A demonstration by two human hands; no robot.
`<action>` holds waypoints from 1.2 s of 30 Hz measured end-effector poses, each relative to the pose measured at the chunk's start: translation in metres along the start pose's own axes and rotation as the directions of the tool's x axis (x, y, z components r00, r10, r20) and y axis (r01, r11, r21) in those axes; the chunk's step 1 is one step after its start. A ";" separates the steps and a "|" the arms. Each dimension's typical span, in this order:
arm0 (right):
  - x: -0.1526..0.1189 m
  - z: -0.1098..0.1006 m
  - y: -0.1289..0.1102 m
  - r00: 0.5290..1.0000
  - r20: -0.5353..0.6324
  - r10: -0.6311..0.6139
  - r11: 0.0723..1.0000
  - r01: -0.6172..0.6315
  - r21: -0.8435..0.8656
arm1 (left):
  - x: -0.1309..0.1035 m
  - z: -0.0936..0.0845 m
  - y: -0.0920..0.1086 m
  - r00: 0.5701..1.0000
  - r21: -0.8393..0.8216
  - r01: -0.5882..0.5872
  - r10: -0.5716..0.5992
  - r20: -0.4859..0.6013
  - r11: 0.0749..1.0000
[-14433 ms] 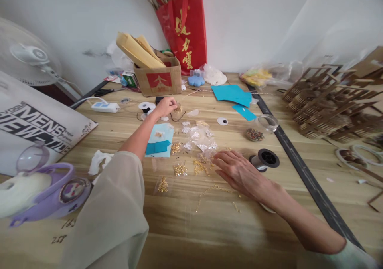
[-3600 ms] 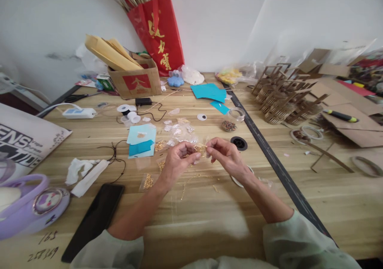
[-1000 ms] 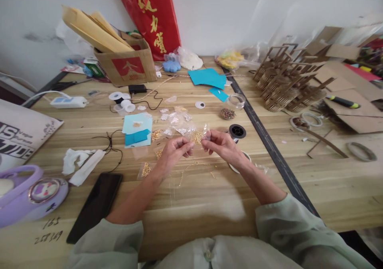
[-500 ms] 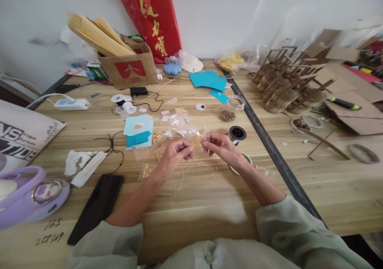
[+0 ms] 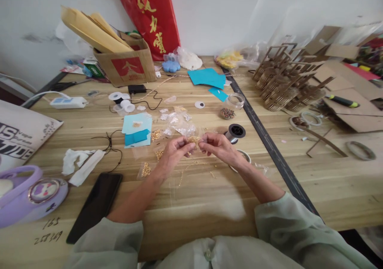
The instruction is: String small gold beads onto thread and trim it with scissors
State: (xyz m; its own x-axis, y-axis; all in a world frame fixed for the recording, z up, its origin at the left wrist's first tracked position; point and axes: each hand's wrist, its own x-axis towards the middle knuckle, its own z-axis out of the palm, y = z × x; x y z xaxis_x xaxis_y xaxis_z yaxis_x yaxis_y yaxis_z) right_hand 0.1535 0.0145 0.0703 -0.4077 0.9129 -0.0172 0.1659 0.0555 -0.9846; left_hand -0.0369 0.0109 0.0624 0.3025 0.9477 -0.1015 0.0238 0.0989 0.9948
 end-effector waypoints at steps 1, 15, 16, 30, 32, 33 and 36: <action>0.000 0.000 0.000 1.000 -0.002 0.001 1.000 -0.001 -0.004 | 0.000 0.000 -0.001 1.000 -0.007 0.000 0.000 -0.007 1.000; 0.001 -0.001 0.002 0.999 -0.030 -0.023 0.998 0.021 -0.057 | 0.002 -0.002 -0.004 1.000 -0.031 0.019 -0.020 -0.013 0.999; 0.001 -0.001 0.001 0.999 -0.041 -0.025 0.998 0.023 -0.058 | 0.002 -0.002 -0.004 1.000 -0.032 0.021 -0.021 -0.012 0.999; 0.002 -0.003 0.000 0.997 -0.054 -0.057 0.995 0.052 -0.090 | 0.001 -0.002 0.002 0.998 -0.003 0.004 -0.004 0.057 1.000; 0.001 -0.003 0.000 0.996 -0.054 -0.066 0.992 0.059 -0.113 | 0.001 -0.002 0.002 0.999 -0.018 0.001 0.000 0.038 1.000; 0.000 -0.003 0.000 0.996 -0.054 -0.073 0.990 0.066 -0.126 | 0.002 -0.002 0.001 1.000 -0.026 -0.001 0.002 0.030 1.000; 0.000 -0.003 0.000 0.994 -0.059 -0.092 0.986 0.083 -0.147 | 0.002 -0.001 0.001 1.000 -0.048 -0.021 0.022 0.020 0.999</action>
State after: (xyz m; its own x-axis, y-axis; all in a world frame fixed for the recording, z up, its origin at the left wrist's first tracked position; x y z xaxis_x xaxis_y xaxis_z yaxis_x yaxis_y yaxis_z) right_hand 0.1567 0.0156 0.0707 -0.3672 0.9263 0.0843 0.2621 0.1900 -0.9462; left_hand -0.0374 0.0138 0.0634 0.3219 0.9435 -0.0793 -0.0281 0.0932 0.9952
